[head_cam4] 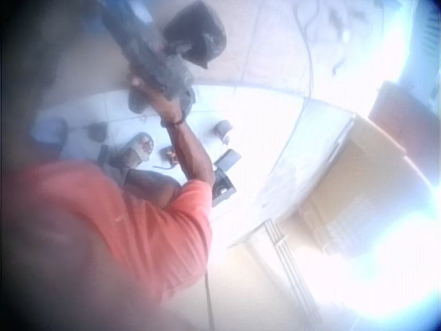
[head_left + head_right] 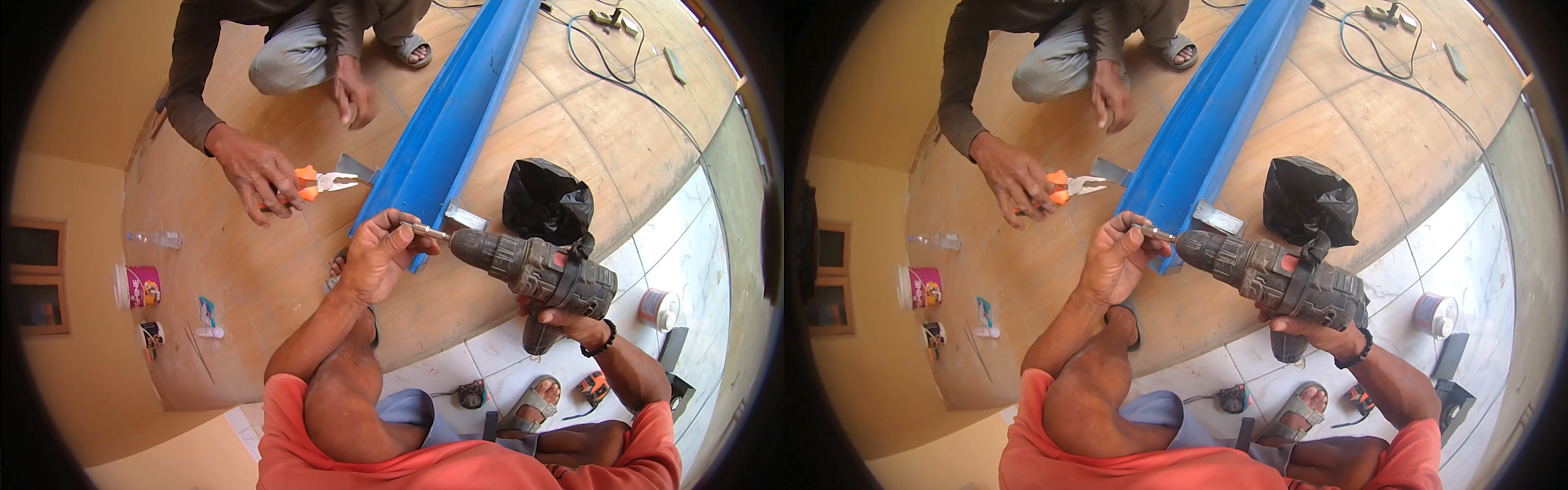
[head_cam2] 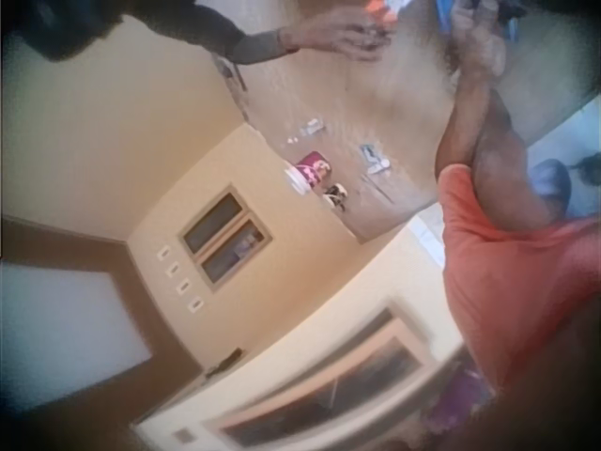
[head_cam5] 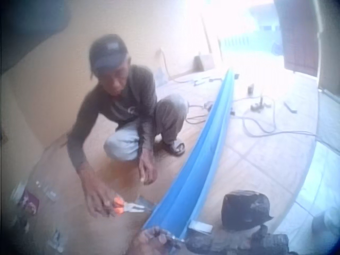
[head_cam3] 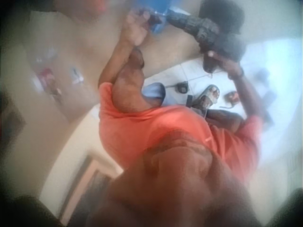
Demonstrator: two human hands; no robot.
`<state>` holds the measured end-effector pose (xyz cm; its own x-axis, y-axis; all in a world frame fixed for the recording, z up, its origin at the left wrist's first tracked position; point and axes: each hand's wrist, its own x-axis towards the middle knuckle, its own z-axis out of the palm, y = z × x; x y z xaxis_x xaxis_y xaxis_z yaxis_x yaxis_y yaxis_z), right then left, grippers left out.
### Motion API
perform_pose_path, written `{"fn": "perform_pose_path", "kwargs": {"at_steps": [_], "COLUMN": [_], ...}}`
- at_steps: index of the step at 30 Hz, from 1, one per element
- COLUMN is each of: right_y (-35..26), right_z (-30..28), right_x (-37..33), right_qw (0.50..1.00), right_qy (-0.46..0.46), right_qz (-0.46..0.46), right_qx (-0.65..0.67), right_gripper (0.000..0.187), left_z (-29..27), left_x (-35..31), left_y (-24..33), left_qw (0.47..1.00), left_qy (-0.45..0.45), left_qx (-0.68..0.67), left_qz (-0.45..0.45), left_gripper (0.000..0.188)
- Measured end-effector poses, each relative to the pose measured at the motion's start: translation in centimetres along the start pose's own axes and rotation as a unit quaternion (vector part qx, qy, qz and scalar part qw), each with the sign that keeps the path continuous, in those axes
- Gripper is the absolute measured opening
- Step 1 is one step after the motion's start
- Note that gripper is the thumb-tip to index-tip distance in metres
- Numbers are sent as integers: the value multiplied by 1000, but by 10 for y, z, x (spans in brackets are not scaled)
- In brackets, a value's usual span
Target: The person uses a cordless drill to fasten screws into a long blue metal frame while a coworker holds the frame steady. The person retrieves screws from a black bag and secures metal brackets to the frame.
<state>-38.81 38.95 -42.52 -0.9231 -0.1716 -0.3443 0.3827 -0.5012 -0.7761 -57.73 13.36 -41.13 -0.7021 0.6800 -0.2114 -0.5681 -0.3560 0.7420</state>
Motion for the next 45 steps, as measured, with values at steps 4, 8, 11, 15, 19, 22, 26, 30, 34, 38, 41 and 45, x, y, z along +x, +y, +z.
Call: {"fn": "perform_pose_path", "kwargs": {"at_steps": [4,8,11,15,19,22,26,30,34,38,41,45], "right_y": [1,6,11,2,-14,-24,-41,-33,-8,14,26,37], "right_z": [3,6,2,2,-9,-21,-28,-33,-44,-46,-48,-43], "right_x": [5,7,6,5,1,-9,-26,-41,-64,-76,-84,-86], "right_qw": [999,999,998,999,996,994,991,990,990,983,982,978], "right_qy": [-8,-9,-23,-9,-7,-1,42,51,81,98,92,95], "right_qz": [-14,-23,-51,-49,-85,-113,-126,-135,-113,-133,-116,-105], "right_qx": [33,25,-26,22,11,-2,-24,-5,0,82,117,153], "right_gripper": [55,54,55,56,57,56,51,52,63,50,51,50], "left_z": [-8,-6,-3,8,4,11,19,37,48,48,28,-1], "left_x": [3,4,5,3,-4,-16,-29,-44,-50,-53,-51,-37], "left_y": [-5,-8,-9,-13,-20,-17,-10,4,4,-6,-17,-23], "left_qw": [999,1000,1000,1000,982,944,874,791,739,720,713,736], "left_qy": [-27,-4,7,16,20,36,-19,-49,-67,-8,81,210], "left_qx": [-29,-18,-9,1,183,306,454,562,617,645,665,632], "left_qz": [15,22,25,13,-40,-117,-173,-235,-261,-256,-207,-122], "left_gripper": [18,16,18,33,43,41,41,40,40,38,39,45]}}
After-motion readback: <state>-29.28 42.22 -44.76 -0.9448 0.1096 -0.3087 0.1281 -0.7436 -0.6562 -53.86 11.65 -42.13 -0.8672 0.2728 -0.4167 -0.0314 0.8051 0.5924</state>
